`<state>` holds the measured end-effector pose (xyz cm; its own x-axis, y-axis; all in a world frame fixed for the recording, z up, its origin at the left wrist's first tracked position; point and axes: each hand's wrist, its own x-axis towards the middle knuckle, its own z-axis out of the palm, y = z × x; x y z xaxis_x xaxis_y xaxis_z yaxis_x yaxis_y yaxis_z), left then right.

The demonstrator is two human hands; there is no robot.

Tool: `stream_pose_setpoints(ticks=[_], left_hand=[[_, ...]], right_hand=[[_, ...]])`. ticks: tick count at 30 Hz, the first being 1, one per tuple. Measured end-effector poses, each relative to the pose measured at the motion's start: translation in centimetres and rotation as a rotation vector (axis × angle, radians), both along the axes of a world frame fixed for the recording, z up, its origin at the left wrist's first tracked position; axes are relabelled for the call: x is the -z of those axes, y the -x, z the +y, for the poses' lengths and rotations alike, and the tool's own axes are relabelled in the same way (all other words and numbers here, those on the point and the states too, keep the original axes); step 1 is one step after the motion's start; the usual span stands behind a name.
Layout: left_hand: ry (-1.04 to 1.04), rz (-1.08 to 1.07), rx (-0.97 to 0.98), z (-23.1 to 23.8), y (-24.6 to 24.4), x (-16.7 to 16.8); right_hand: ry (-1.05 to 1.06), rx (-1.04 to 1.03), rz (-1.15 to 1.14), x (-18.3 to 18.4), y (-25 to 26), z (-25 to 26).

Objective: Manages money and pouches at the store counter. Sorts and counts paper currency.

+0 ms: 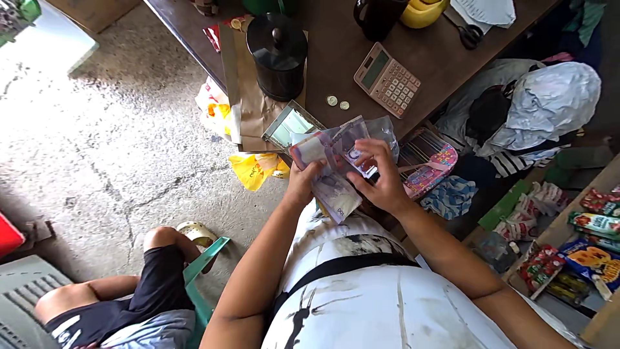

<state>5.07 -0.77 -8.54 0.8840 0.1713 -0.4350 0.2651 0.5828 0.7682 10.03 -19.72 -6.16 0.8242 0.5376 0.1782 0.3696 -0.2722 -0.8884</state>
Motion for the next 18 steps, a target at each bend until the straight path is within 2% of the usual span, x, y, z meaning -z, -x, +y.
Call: stream_pose_setpoints(ticks=[3, 5, 7, 11, 14, 18], left_hand=[[0.068, -0.047, -0.022, 0.8, 0.1, 1.4], [0.097, -0.066, -0.011, 0.9, 0.1, 1.8], [0.110, -0.087, 0.003, 0.8, 0.1, 1.8], [0.121, -0.111, 0.016, 0.8, 0.5, 1.7], [0.166, -0.151, 0.028, 0.7, 0.7, 1.3], [0.261, -0.216, 0.050, 1.0, 0.6, 1.1]], right_hand=[[0.092, -0.298, -0.008, -0.3, 0.9, -2.4], [0.161, -0.414, -0.085, -0.3, 1.2, -2.9], [0.169, -0.404, -0.160, -0.3, 1.6, -3.0], [0.147, -0.224, -0.284, -1.0, 2.2, -3.2], [0.114, -0.191, -0.212, -1.0, 2.5, -3.6], [0.062, -0.298, -0.079, -0.9, 2.5, -4.2]])
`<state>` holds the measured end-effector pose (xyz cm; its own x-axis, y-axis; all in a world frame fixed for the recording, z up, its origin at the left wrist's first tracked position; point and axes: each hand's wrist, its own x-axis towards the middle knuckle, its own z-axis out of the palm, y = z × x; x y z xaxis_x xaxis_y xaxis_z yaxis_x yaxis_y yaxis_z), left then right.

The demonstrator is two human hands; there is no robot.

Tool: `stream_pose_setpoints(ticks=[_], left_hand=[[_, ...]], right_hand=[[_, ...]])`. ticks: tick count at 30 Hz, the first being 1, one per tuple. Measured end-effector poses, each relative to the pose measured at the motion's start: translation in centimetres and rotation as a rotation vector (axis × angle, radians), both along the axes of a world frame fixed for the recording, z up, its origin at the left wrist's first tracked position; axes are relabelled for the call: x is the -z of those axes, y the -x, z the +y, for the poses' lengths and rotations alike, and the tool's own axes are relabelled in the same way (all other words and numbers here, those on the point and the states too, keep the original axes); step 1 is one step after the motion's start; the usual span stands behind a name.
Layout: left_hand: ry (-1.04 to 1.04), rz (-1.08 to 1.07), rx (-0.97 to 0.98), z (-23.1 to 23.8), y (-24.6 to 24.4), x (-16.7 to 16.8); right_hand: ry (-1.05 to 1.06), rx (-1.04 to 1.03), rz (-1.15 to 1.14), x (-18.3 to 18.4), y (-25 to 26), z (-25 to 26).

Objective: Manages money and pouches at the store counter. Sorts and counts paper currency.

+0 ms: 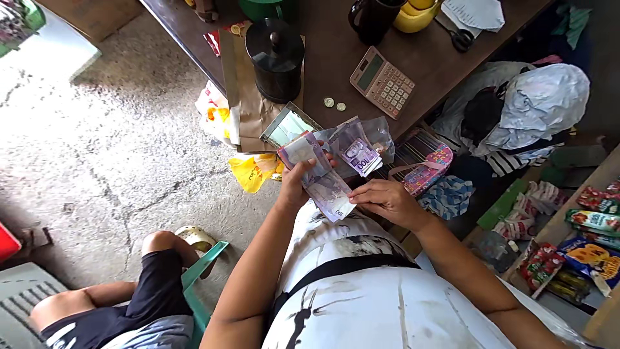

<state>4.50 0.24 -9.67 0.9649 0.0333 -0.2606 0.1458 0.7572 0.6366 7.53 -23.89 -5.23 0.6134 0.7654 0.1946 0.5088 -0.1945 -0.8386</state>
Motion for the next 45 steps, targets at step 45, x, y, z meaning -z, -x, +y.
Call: stream_pose_setpoints(ticks=[45], left_hand=[[0.468, -0.352, 0.072, -0.8, 1.7, 5.4]], right_hand=[[0.228, 0.232, 0.204, 2.1, -0.1, 2.2]])
